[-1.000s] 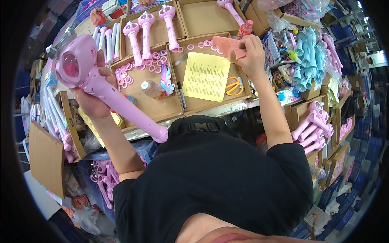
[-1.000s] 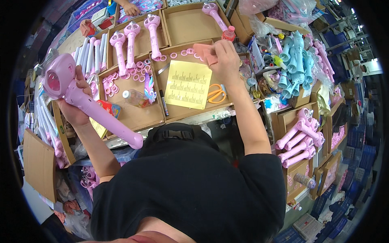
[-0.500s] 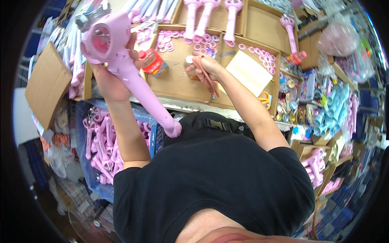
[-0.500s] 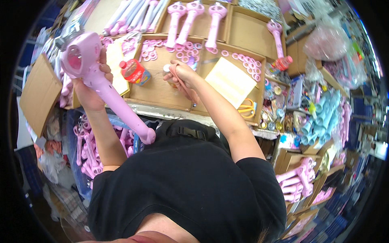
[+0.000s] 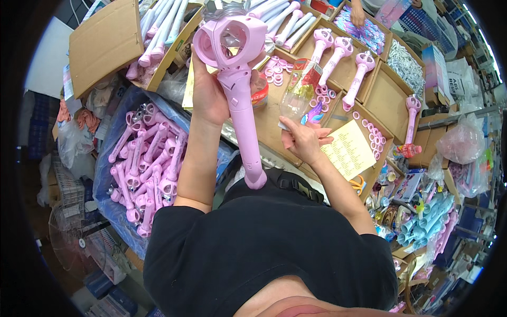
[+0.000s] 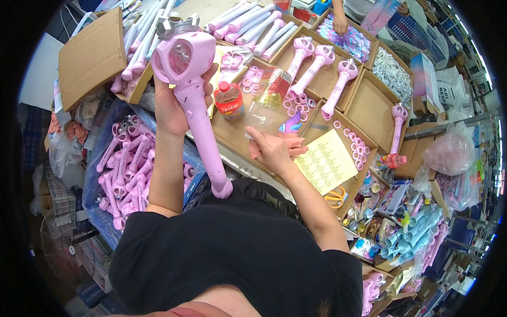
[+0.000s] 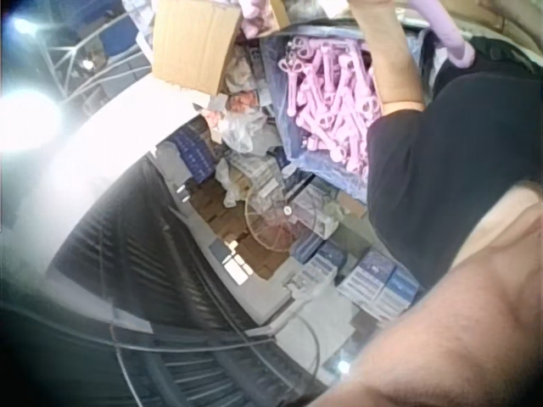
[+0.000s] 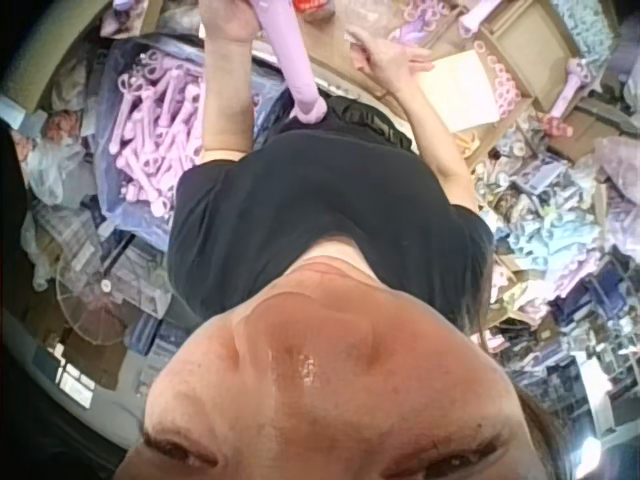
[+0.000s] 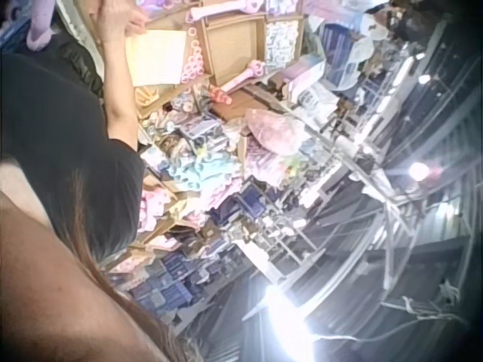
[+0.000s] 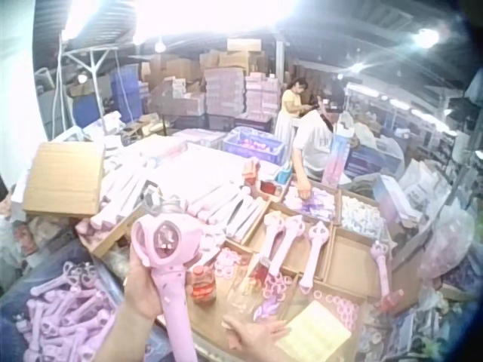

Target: The person assembles pink plastic magic wands by attaching decorative wings and small rings to the wand heads. They wipe the wand surfaces with a cloth, peel off labels, and place the finished wands into a cardboard box.

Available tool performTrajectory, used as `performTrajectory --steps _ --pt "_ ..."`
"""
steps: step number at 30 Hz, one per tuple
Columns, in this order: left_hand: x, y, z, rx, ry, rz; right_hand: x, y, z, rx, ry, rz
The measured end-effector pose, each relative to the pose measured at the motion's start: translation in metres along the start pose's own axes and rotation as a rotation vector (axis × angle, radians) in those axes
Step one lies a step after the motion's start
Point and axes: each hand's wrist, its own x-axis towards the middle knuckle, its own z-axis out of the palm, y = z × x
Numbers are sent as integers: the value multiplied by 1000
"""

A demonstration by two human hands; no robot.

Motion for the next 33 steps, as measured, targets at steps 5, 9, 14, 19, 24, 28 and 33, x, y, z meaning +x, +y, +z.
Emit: performTrajectory --steps 5,9,14,19,24,28,33 --pt "7 -8 3 -41 -4 1 19 10 5 349 98 442" --pt "10 -11 0 6 -85 -75 40 24 6 599 -14 1033" --pt "16 -19 -5 83 -29 -140 80 -10 -40 664 217 863" --pt "28 -43 6 152 -154 -205 130 -72 -116 1065 137 473" --pt "31 -63 25 224 -130 -144 142 -103 -138 1089 288 563" --pt "32 -74 31 192 -116 -168 134 -108 -147 1129 359 575" --pt "35 -84 34 219 -135 -202 125 -112 -156 1025 383 596"
